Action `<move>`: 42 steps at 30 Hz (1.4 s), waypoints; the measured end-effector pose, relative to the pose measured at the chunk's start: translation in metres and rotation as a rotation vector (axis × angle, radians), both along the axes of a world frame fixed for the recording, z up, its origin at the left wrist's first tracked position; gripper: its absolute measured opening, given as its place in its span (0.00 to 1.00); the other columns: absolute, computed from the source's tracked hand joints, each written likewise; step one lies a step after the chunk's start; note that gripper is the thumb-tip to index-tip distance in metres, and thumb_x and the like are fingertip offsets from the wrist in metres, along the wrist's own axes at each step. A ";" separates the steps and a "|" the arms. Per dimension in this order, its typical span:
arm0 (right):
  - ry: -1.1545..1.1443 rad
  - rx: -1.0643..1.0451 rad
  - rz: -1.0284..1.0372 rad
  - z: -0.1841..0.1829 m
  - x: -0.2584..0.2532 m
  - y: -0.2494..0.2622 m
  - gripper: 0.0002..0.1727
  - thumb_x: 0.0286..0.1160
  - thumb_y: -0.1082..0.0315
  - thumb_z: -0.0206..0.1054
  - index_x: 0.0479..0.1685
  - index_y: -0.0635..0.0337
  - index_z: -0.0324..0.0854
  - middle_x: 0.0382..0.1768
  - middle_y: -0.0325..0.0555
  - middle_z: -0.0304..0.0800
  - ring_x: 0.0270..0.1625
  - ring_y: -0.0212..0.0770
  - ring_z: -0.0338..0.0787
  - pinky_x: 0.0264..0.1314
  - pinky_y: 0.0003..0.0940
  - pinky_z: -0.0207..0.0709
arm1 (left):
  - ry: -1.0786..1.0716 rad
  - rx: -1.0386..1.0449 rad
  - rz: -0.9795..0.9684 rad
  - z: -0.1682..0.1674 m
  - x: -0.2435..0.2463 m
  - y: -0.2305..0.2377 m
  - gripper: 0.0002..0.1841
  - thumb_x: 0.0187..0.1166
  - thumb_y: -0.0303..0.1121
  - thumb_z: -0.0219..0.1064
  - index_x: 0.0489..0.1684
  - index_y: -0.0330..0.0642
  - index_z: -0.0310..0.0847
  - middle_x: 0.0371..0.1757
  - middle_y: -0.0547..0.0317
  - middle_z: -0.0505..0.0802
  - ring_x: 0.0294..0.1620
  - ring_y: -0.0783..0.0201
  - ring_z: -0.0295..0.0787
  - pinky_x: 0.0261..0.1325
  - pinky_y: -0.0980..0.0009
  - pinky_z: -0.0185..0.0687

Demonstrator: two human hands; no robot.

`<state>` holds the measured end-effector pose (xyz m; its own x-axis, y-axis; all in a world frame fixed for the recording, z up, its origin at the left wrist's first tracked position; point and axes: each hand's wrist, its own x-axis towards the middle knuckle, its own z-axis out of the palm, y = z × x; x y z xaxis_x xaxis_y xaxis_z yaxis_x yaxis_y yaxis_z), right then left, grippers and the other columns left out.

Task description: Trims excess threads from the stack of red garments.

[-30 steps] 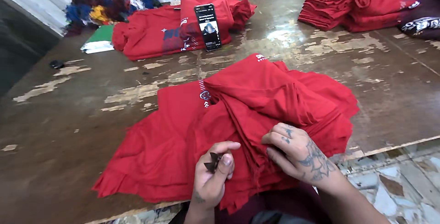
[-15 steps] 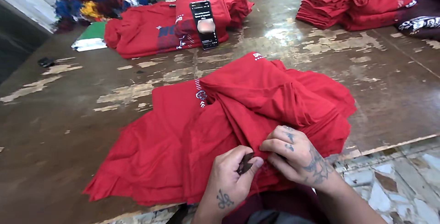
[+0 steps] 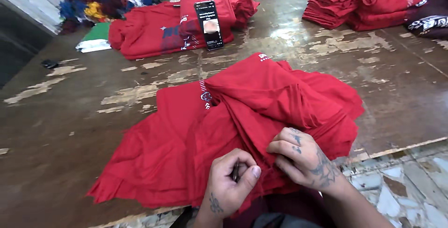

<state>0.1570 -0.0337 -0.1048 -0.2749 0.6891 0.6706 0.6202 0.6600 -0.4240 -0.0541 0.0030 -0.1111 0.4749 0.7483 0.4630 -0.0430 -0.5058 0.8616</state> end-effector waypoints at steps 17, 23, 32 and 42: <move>0.033 -0.021 -0.010 0.001 0.002 0.000 0.12 0.80 0.70 0.56 0.42 0.63 0.87 0.35 0.52 0.92 0.42 0.47 0.91 0.49 0.36 0.83 | -0.089 -0.080 -0.053 -0.001 0.001 0.001 0.09 0.82 0.35 0.68 0.35 0.40 0.85 0.28 0.71 0.87 0.27 0.86 0.78 0.30 0.89 0.72; -0.002 -0.046 -0.012 0.003 0.001 -0.001 0.13 0.80 0.70 0.55 0.47 0.60 0.87 0.36 0.50 0.91 0.42 0.46 0.90 0.49 0.38 0.82 | -0.139 -0.098 -0.059 -0.004 0.000 0.001 0.10 0.85 0.37 0.65 0.38 0.42 0.84 0.29 0.72 0.86 0.26 0.86 0.76 0.29 0.89 0.71; -0.074 -0.129 0.101 0.025 -0.008 -0.010 0.20 0.90 0.53 0.55 0.56 0.51 0.92 0.36 0.49 0.88 0.41 0.48 0.87 0.46 0.42 0.78 | -0.085 0.104 0.004 -0.001 -0.003 -0.007 0.14 0.86 0.41 0.63 0.34 0.41 0.82 0.28 0.67 0.83 0.28 0.82 0.77 0.32 0.87 0.73; 0.143 0.074 0.075 0.001 -0.007 -0.024 0.08 0.82 0.67 0.64 0.45 0.57 0.89 0.40 0.49 0.90 0.46 0.39 0.91 0.51 0.31 0.86 | 0.293 0.366 0.005 0.019 -0.014 -0.014 0.12 0.82 0.42 0.65 0.41 0.43 0.86 0.28 0.64 0.88 0.25 0.76 0.80 0.26 0.80 0.76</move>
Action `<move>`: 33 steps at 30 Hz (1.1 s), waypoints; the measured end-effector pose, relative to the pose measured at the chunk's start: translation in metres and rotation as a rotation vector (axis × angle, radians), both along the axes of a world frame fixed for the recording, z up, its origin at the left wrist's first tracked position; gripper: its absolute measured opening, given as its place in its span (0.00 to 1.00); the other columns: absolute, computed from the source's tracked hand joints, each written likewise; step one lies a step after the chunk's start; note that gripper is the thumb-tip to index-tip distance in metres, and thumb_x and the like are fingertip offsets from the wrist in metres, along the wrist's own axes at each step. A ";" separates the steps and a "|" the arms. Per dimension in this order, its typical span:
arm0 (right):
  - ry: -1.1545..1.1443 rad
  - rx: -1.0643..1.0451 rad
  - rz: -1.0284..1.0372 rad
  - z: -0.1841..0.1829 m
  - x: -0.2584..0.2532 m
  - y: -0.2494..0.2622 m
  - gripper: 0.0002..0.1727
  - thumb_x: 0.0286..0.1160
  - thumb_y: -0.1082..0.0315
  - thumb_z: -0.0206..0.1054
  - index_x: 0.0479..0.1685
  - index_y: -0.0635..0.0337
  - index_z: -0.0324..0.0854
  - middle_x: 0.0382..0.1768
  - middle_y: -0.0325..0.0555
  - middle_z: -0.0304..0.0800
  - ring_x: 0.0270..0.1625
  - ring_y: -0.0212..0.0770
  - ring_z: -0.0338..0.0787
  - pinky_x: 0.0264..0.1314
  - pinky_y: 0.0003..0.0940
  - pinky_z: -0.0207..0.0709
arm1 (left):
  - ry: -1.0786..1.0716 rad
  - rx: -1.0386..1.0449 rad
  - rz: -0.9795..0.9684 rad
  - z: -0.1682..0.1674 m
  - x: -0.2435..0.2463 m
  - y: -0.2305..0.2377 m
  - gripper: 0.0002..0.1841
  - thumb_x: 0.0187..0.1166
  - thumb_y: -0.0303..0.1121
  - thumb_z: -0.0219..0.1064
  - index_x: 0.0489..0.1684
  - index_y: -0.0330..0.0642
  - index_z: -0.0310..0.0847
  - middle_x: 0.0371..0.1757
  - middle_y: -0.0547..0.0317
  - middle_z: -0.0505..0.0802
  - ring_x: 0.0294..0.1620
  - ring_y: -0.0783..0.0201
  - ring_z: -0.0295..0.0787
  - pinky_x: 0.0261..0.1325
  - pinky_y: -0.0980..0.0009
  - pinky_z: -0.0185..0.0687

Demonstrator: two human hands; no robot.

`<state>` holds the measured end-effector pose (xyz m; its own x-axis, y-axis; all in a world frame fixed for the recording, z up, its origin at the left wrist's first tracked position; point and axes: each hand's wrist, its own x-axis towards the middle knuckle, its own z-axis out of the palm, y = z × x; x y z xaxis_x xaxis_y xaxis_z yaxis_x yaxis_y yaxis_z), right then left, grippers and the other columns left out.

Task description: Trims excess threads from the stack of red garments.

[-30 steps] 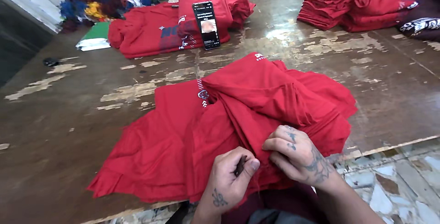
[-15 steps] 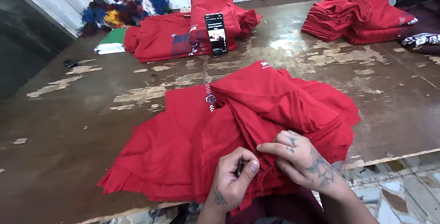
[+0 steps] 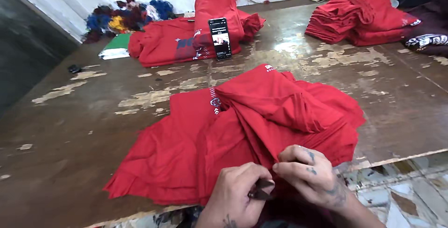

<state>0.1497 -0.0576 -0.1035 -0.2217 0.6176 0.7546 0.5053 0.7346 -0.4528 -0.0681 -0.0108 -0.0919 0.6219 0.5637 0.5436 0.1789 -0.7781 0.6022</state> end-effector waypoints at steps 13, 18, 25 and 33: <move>0.148 0.092 0.041 -0.016 0.005 -0.008 0.06 0.85 0.68 0.63 0.43 0.60 0.83 0.37 0.46 0.91 0.53 0.42 0.94 0.64 0.39 0.89 | 0.201 0.218 0.085 0.012 -0.002 0.009 0.14 0.85 0.33 0.60 0.57 0.47 0.93 0.43 0.56 0.97 0.42 0.62 0.95 0.41 0.66 0.88; 0.148 0.062 0.049 -0.010 0.002 -0.005 0.07 0.85 0.68 0.63 0.41 0.60 0.84 0.37 0.49 0.91 0.51 0.42 0.95 0.62 0.37 0.88 | 0.228 0.233 0.124 0.016 0.000 0.008 0.16 0.82 0.38 0.61 0.60 0.45 0.91 0.42 0.54 0.94 0.39 0.60 0.92 0.38 0.65 0.86; 0.147 0.094 0.055 -0.015 0.002 -0.004 0.07 0.84 0.68 0.64 0.41 0.60 0.86 0.35 0.48 0.91 0.50 0.43 0.94 0.63 0.38 0.87 | 0.249 0.265 0.109 0.021 0.004 0.011 0.16 0.84 0.35 0.59 0.58 0.47 0.92 0.41 0.56 0.95 0.38 0.60 0.94 0.36 0.65 0.86; 0.129 0.095 0.042 -0.015 0.001 -0.005 0.07 0.82 0.70 0.65 0.40 0.61 0.87 0.35 0.49 0.91 0.50 0.43 0.94 0.64 0.38 0.87 | 0.282 0.291 0.080 0.029 0.002 0.017 0.15 0.84 0.36 0.58 0.56 0.48 0.93 0.41 0.58 0.96 0.39 0.61 0.95 0.38 0.64 0.87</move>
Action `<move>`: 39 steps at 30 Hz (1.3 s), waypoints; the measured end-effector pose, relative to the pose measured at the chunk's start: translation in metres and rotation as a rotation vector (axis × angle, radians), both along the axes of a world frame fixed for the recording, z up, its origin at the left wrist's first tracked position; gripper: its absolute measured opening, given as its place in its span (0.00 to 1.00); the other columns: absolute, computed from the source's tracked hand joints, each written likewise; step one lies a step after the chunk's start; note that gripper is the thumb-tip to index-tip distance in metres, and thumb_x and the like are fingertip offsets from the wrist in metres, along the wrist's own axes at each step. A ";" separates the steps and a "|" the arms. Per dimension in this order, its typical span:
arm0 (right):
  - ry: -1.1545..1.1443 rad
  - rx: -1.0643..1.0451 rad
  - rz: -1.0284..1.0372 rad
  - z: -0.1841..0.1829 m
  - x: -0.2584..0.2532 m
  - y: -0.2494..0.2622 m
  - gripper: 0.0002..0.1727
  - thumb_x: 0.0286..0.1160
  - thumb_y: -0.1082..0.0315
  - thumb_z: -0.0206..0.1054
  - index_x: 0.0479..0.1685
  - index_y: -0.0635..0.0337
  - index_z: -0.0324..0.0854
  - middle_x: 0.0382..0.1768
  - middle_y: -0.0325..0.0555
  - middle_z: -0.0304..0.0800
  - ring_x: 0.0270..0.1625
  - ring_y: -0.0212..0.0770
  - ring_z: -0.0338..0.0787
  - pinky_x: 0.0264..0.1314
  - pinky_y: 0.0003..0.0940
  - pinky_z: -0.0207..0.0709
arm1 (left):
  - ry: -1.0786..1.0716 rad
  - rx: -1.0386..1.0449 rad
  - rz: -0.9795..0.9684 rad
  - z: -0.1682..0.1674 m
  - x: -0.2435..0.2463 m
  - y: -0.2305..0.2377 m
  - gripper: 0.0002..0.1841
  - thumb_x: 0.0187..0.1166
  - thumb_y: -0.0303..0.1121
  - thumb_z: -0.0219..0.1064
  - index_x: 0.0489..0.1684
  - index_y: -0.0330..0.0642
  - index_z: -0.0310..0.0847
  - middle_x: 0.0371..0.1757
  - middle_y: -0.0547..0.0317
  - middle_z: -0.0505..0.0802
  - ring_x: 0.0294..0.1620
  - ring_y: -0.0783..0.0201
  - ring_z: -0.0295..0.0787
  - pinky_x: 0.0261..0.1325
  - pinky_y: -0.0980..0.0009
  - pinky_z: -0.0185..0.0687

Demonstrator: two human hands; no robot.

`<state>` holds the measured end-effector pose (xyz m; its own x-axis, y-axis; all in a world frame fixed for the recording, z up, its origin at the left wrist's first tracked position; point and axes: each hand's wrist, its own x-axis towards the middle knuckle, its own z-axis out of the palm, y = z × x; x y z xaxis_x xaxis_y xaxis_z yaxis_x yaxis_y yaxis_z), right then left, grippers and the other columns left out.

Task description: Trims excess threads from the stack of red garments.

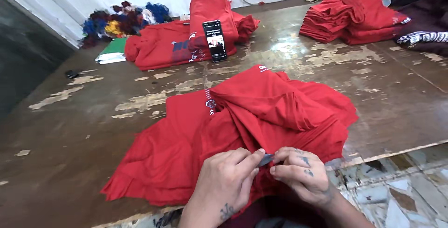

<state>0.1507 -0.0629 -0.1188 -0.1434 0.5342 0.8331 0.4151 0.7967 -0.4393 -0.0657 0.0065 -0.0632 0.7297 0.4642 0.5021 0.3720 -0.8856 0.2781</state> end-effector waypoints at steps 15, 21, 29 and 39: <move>-0.042 0.006 -0.016 -0.002 0.000 -0.003 0.08 0.83 0.66 0.64 0.42 0.58 0.88 0.35 0.46 0.91 0.52 0.42 0.93 0.64 0.39 0.86 | -0.048 -0.010 0.053 0.003 -0.001 0.002 0.16 0.84 0.36 0.60 0.59 0.47 0.92 0.40 0.55 0.95 0.36 0.60 0.92 0.33 0.64 0.85; -0.214 -0.176 0.321 0.008 -0.040 -0.041 0.18 0.85 0.64 0.62 0.28 0.62 0.89 0.28 0.50 0.92 0.39 0.45 0.94 0.50 0.37 0.85 | -0.298 -0.403 -0.139 0.011 0.033 0.016 0.23 0.91 0.45 0.56 0.60 0.32 0.85 0.26 0.60 0.83 0.23 0.75 0.73 0.28 0.79 0.70; -0.199 -0.044 -0.022 0.037 0.007 -0.031 0.20 0.89 0.49 0.58 0.43 0.56 0.86 0.43 0.45 0.90 0.58 0.41 0.90 0.68 0.37 0.82 | -0.085 -0.648 -0.081 -0.008 0.037 0.027 0.15 0.86 0.37 0.58 0.28 0.39 0.80 0.19 0.66 0.77 0.21 0.77 0.71 0.26 0.78 0.65; -0.274 -0.196 -0.311 0.020 0.009 0.018 0.19 0.87 0.57 0.59 0.36 0.62 0.87 0.31 0.50 0.92 0.38 0.46 0.94 0.46 0.40 0.87 | -1.047 -1.343 -0.167 -0.016 0.040 0.005 0.07 0.81 0.27 0.64 0.32 0.49 0.79 0.24 0.71 0.86 0.12 0.82 0.74 0.14 0.85 0.72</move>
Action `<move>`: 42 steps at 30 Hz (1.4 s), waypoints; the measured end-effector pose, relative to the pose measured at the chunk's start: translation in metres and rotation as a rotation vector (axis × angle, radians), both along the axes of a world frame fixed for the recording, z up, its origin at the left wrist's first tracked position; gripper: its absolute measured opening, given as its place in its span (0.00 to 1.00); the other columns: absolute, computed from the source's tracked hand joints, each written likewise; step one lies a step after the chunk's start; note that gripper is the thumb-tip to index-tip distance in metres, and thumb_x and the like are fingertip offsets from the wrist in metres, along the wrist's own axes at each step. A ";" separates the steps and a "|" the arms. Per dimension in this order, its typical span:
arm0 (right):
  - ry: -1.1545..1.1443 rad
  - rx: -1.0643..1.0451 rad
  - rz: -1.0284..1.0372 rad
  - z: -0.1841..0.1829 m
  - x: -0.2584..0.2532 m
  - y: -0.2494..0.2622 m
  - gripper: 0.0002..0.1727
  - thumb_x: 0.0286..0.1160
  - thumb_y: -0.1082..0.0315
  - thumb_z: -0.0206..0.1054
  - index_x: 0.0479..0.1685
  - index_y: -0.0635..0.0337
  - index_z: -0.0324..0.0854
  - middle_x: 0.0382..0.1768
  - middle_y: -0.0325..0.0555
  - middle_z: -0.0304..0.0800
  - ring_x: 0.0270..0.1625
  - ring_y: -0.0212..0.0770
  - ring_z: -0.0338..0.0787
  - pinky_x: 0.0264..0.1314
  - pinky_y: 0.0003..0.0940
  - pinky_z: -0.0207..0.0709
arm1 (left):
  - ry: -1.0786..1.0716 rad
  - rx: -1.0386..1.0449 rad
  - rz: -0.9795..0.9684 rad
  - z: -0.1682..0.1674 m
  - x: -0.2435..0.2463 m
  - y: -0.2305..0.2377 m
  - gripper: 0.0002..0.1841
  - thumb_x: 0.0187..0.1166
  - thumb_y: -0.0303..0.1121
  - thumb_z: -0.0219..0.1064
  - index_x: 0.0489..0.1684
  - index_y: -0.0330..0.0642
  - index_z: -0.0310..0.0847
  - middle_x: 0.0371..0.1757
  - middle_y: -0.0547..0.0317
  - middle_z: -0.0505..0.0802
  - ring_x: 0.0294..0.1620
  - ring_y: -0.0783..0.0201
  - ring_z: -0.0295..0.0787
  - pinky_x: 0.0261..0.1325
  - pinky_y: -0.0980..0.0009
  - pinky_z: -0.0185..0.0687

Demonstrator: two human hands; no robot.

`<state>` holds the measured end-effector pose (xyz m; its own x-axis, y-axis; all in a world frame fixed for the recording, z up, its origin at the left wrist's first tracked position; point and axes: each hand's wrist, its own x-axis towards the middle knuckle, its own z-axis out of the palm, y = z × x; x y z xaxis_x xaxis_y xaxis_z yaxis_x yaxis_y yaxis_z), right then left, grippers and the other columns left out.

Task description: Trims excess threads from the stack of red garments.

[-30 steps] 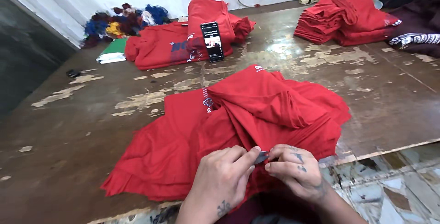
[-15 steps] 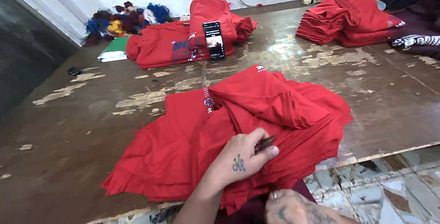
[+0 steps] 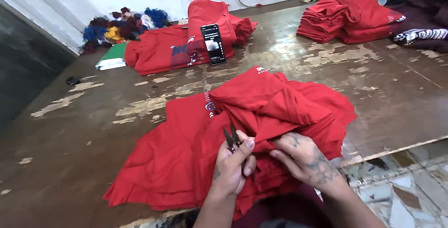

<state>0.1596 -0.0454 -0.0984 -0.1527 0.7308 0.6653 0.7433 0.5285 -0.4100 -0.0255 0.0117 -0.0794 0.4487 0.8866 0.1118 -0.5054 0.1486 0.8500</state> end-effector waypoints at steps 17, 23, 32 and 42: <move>0.076 0.011 0.135 -0.003 0.012 -0.008 0.15 0.88 0.63 0.59 0.41 0.63 0.88 0.40 0.51 0.96 0.48 0.44 0.96 0.60 0.37 0.86 | -0.053 -0.050 -0.123 -0.021 -0.002 0.005 0.09 0.88 0.38 0.60 0.36 0.50 0.79 0.20 0.72 0.84 0.13 0.79 0.77 0.17 0.83 0.76; 0.165 -0.091 0.281 0.003 0.031 -0.018 0.20 0.92 0.60 0.55 0.38 0.67 0.84 0.45 0.56 0.95 0.56 0.44 0.94 0.65 0.36 0.85 | -0.064 -0.102 -0.141 -0.021 -0.001 0.004 0.11 0.91 0.37 0.53 0.36 0.49 0.76 0.20 0.71 0.84 0.13 0.79 0.78 0.17 0.82 0.76; 0.048 -0.025 0.088 -0.005 0.008 -0.002 0.21 0.89 0.54 0.57 0.36 0.60 0.86 0.32 0.49 0.92 0.42 0.46 0.92 0.49 0.40 0.84 | -0.060 -0.097 -0.144 -0.023 -0.001 0.006 0.12 0.91 0.37 0.52 0.36 0.49 0.77 0.20 0.70 0.85 0.13 0.78 0.79 0.17 0.82 0.77; 0.282 0.018 0.313 -0.010 0.013 -0.019 0.17 0.86 0.61 0.60 0.34 0.65 0.84 0.36 0.54 0.91 0.51 0.48 0.92 0.72 0.45 0.78 | 0.529 0.438 0.061 -0.014 -0.005 0.001 0.06 0.88 0.34 0.59 0.43 0.42 0.75 0.25 0.71 0.83 0.19 0.81 0.77 0.22 0.84 0.73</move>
